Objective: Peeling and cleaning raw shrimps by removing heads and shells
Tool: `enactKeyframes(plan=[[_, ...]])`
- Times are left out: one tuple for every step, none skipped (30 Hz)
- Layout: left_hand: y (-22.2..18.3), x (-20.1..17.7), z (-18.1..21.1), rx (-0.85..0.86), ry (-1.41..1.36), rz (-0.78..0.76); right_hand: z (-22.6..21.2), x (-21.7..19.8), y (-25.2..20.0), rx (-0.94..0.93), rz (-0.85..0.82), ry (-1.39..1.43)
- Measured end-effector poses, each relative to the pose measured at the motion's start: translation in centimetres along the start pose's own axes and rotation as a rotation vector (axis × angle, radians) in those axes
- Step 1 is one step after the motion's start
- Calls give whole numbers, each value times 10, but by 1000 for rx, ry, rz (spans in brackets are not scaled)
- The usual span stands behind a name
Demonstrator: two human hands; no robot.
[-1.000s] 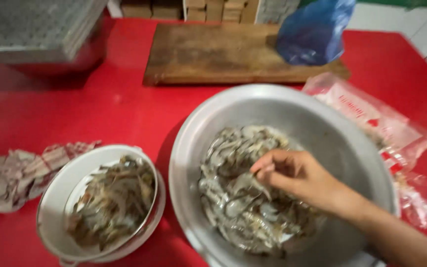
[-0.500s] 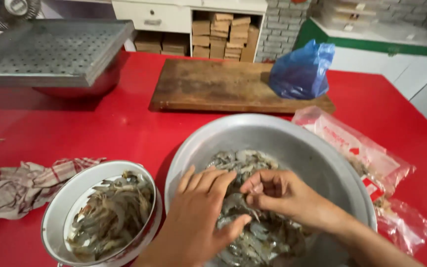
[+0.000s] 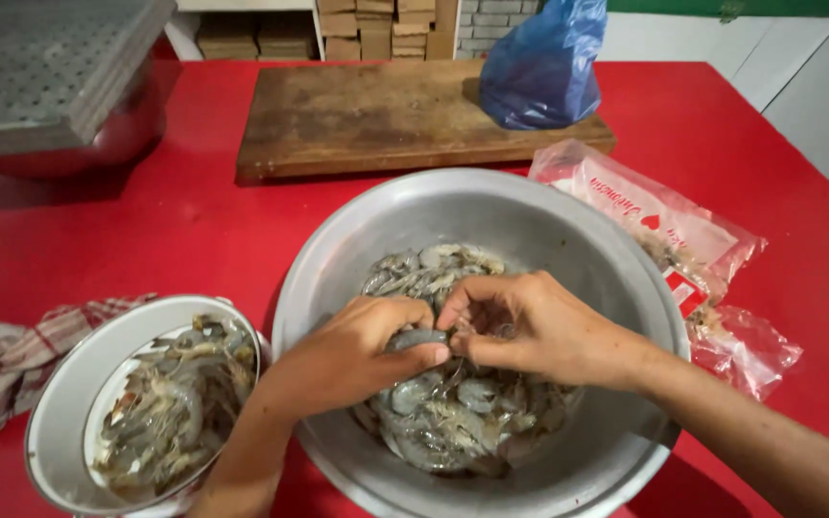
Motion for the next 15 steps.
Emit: enactKeyframes(plan=[[1, 4, -6, -7, 14, 34, 1, -1, 0, -1, 8, -54], [1, 8, -9, 1, 18, 32, 3, -2, 2, -1, 17, -55], [2, 11, -12, -22, 17, 78, 4, -2, 3, -28, 25, -95], [1, 14, -16, -49, 16, 124, 6, -2, 4, -53, 29, -130], [3, 17, -18, -46, 21, 120, 10, 0, 6, -53, 36, -128], [5, 19, -18, 44, 8, 183, 14, 1, 7, -70, 55, -146], [6, 22, -18, 135, -5, 245, 17, 3, 8, -87, 75, -163], [4, 22, -14, 134, -5, 240, 18, 4, 8, -84, 76, -161], [2, 22, -10, 189, 22, 257, 19, 5, 8, -72, 88, -160], [0, 21, -6, 243, 51, 275, 20, 6, 9, -63, 99, -158], [-2, 21, -3, 241, 51, 272, 22, 7, 8, -61, 99, -155], [-2, 21, 0, 247, 43, 288, 23, 7, 8, -66, 113, -126], [-3, 20, 3, 252, 34, 303, 24, 6, 8, -71, 126, -96], [-2, 21, 2, 253, 35, 305, 29, 5, 10, -73, 126, -96], [-1, 21, 1, 261, 27, 318, 33, 4, 11, -53, 109, 50]])
Point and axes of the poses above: each hand's wrist, its own y-axis towards the middle knuckle, its own x-axis out of the palm, z = x × y, the point moved 2 cm from there along y, towards the middle knuckle, and after that the axes turned 13 degrees about z, right-handed, at the moved point
